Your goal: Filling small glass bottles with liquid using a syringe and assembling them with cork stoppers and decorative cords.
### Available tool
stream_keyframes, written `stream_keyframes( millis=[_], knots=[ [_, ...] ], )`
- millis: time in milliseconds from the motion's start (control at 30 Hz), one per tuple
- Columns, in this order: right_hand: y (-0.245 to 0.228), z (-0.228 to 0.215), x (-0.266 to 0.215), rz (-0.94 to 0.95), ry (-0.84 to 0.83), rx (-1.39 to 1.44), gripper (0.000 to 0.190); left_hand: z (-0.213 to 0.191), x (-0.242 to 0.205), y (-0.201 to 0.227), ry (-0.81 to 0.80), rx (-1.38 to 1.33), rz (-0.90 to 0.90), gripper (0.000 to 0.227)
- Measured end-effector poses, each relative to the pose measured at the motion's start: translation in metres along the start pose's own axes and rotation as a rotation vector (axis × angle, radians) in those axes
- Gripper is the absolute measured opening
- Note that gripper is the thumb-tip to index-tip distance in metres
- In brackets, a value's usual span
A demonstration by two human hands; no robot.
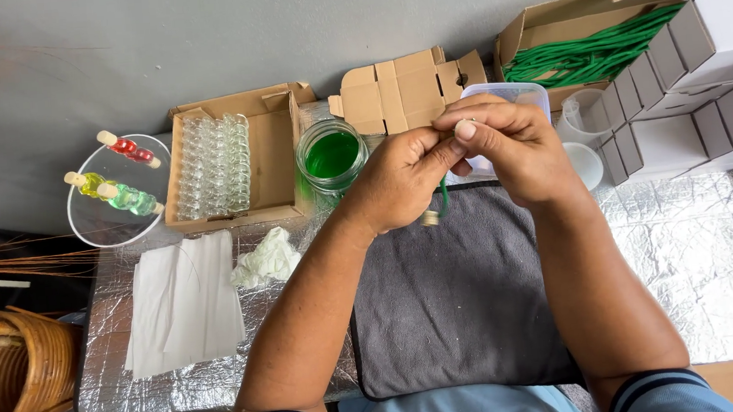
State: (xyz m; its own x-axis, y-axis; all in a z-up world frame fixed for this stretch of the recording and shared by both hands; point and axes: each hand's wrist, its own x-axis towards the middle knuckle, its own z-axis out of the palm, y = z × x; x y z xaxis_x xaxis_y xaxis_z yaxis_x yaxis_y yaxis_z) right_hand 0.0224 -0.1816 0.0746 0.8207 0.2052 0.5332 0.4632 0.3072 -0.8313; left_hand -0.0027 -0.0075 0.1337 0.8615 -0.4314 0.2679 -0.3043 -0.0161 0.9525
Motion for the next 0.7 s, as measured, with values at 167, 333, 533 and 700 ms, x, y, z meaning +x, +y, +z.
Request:
stream_keyframes(
  millis=[167, 333, 533, 700],
  knots=[
    [-0.008, -0.001, 0.005, -0.073, 0.038, 0.016, 0.023, 0.002, -0.001, -0.007, -0.075, -0.086, -0.004, 0.032],
    [-0.021, -0.011, 0.009, -0.006, 0.091, -0.137, 0.018, 0.005, -0.007, -0.018, -0.179, -0.085, -0.151, 0.033],
    [-0.040, -0.013, 0.044, 0.087, 0.097, -0.155, 0.021, 0.001, -0.014, -0.031, -0.199, -0.098, -0.211, 0.034],
    [-0.065, -0.002, 0.071, 0.062, 0.041, -0.256, 0.022, 0.001, -0.020, -0.049, -0.184, -0.282, -0.170, 0.034]
  ],
)
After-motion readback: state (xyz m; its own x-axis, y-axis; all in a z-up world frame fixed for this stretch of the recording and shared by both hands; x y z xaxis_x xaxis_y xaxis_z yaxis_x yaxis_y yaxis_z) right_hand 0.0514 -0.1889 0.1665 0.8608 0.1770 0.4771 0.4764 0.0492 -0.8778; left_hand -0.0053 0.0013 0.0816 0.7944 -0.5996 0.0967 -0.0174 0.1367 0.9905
